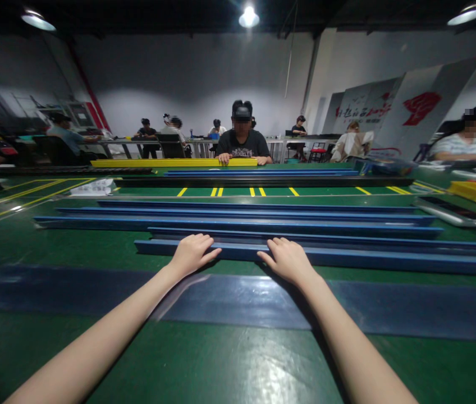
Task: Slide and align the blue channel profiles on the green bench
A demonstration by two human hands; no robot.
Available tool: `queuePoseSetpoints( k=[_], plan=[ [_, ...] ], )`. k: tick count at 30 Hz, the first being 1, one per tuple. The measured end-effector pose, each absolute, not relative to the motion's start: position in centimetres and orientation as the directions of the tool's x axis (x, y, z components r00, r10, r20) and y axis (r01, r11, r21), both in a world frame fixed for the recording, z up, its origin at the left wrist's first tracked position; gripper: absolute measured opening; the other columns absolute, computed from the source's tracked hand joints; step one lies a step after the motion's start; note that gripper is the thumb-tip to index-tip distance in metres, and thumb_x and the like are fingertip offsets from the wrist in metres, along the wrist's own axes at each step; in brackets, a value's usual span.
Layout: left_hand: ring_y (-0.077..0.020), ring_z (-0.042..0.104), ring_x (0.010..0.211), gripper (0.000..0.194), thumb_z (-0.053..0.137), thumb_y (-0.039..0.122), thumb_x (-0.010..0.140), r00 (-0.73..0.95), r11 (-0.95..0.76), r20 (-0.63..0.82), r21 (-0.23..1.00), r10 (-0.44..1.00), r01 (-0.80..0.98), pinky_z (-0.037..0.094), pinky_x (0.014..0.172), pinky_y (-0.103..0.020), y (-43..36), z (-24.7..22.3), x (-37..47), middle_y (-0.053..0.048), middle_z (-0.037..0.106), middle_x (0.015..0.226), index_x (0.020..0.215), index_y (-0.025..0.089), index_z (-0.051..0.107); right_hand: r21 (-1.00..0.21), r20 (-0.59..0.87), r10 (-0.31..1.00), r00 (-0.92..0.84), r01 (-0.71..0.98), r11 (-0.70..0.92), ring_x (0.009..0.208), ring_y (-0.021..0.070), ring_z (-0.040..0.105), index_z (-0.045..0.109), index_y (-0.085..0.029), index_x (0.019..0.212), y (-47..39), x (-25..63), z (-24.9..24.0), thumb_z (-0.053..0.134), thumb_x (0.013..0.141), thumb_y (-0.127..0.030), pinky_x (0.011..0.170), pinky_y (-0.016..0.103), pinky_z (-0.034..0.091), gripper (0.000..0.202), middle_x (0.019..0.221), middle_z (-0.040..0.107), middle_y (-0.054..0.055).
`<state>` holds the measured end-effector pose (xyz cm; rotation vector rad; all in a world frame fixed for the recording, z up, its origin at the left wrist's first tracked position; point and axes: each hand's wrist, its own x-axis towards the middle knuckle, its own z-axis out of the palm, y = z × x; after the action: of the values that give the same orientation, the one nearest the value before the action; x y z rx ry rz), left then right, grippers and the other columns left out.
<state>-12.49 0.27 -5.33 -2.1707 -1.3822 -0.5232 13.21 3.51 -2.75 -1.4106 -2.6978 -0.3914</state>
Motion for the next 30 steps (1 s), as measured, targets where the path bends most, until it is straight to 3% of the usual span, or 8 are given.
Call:
queuePoseSetpoints(
  k=[30],
  plan=[
    [-0.0143,0.051,0.064,0.040,0.032,0.046,0.086,0.401,-0.335,0.547,-0.223,0.734,0.916,0.030,0.057,-0.026,0.29,-5.37,-12.52,-0.003,0.058,0.066,0.068,0.017,0.053,0.190,0.196,0.787,-0.585,0.810,0.555,0.085,0.0214,0.057,0.056,-0.016,0.090,3.65,13.31,-2.95,0.023,0.087,-0.047,0.068,0.029,0.038,0.046,0.091,0.062,0.010]
  ],
)
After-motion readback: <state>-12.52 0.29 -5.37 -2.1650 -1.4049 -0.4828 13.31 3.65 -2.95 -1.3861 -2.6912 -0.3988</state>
